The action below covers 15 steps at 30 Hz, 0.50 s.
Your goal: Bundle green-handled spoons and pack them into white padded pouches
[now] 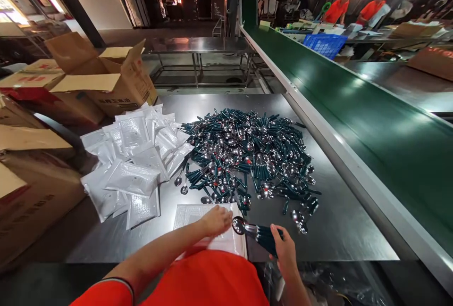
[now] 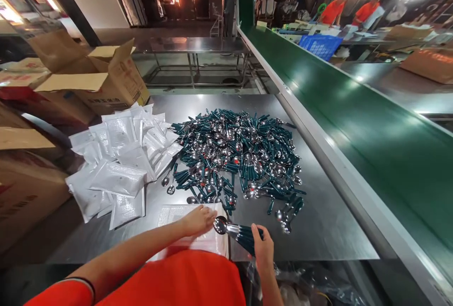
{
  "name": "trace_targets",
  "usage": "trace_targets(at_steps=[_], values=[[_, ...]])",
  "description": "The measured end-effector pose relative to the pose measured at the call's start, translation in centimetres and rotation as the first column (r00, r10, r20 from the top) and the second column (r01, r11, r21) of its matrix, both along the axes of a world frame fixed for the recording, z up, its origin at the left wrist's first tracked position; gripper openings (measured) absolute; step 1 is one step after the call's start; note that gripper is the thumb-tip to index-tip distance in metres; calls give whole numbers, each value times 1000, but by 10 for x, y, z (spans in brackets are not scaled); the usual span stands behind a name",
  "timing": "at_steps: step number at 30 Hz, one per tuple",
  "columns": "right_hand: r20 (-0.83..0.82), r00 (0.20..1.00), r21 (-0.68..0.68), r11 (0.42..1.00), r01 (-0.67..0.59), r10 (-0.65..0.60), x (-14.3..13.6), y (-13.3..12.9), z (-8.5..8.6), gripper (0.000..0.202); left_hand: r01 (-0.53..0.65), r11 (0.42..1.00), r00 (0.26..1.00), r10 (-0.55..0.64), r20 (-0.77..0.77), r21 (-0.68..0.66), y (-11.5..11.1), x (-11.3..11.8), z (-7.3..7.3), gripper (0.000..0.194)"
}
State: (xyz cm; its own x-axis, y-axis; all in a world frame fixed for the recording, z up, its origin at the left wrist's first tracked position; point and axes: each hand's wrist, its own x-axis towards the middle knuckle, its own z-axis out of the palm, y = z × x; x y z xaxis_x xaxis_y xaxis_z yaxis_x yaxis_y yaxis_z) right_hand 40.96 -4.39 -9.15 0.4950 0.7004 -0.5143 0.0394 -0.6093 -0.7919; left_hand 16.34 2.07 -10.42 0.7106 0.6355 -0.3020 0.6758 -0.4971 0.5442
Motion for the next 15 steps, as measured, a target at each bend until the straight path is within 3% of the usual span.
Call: trace_targets(at_steps=[3,7,10,13,15], values=[[-43,997,-42,998,55,-56,-1,-5,-6,48,223,965,975,-219,-42,139,9,11,-6,21],[-49,991,-44,992,120,-122,-1,-7,-8,51,394,893,918,-373,-133,219,22,11,3,14],[-33,991,-12,992,127,-128,0,-4,-4,52,438,866,898,-407,-166,242,25,5,19,13],[-7,996,27,995,94,-93,-2,0,6,53,412,883,909,-380,-173,225,26,2,37,11],[103,993,127,991,44,-57,-4,4,16,52,378,904,923,-351,-157,199,29,0,51,10]])
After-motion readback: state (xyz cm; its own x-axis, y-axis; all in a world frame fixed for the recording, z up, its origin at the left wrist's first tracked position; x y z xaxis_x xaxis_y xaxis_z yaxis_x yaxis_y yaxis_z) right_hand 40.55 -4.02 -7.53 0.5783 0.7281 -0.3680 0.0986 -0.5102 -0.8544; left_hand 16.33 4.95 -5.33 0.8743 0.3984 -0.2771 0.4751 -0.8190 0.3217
